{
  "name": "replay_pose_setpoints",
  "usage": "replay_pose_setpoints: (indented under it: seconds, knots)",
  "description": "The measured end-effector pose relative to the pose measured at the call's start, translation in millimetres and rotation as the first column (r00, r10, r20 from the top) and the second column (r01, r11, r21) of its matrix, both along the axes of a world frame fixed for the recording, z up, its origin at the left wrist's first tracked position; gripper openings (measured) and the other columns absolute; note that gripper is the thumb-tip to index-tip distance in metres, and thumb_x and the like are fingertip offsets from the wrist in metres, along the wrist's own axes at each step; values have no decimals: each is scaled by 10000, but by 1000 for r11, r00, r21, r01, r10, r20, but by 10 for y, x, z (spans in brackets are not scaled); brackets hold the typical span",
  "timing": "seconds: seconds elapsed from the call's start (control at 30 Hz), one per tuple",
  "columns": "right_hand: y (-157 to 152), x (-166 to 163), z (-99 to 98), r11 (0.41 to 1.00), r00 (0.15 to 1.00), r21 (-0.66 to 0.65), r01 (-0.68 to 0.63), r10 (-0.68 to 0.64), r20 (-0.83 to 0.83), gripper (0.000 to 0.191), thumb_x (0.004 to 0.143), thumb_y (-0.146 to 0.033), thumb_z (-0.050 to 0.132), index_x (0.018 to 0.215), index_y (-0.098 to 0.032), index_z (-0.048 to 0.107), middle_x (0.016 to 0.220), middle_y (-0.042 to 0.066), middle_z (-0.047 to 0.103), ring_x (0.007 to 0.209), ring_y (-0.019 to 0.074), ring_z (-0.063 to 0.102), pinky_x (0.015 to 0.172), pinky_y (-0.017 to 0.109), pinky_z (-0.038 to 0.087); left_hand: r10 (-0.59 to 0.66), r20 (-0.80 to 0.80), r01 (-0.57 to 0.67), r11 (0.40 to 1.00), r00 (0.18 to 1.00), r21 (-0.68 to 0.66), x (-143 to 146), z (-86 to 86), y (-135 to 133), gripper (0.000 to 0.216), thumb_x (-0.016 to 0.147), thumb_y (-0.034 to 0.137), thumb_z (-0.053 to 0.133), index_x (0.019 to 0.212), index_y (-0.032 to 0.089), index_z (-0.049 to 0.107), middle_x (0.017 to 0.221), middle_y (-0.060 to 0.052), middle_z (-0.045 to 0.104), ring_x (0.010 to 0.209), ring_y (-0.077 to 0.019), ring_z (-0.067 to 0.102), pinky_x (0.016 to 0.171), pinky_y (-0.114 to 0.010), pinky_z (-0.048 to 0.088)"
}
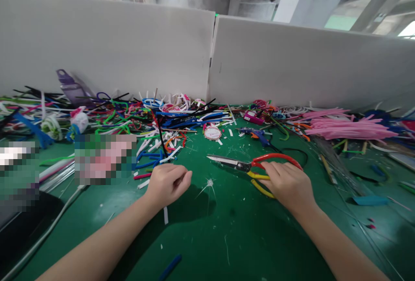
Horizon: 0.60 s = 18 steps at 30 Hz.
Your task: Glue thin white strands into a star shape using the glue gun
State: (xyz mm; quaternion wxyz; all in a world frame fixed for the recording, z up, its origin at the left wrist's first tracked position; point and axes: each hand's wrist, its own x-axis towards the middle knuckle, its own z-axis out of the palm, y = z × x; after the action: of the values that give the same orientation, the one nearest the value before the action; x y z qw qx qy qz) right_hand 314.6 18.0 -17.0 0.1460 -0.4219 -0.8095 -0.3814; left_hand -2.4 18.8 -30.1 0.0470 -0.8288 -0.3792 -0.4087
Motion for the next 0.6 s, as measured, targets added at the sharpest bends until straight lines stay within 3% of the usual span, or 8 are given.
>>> replay_pose_setpoints:
  seconds: [0.3,0.47,0.6]
  knots:
    - [79,344,-248,988,984,33,151,-147,-104,234,814,-301,502,910,-114,605,724,49,653,595,176,550,584,274,359,-8,-3,8,1000,1000,-17,8,-26,8,333,826,171,446,495,171,404,423,43,359,402,-82,342,441,-235,261]
    - [143,437,-281,956,940,-63,287,-293,-172,283,781,-279,475,977,-98,572,791,91,635,688,224,564,638,316,394,4,-2,-4,1000,1000,-4,12,-25,4,351,828,167,448,483,172,385,422,44,342,398,-80,334,440,-237,256]
    - [179,447,-297,904,839,-214,371,-425,-338,332,738,-297,493,1019,-125,539,883,100,619,750,234,568,643,321,414,6,1,-6,1000,1000,10,17,-35,9,362,824,161,458,476,173,361,422,48,314,396,-80,314,437,-242,246]
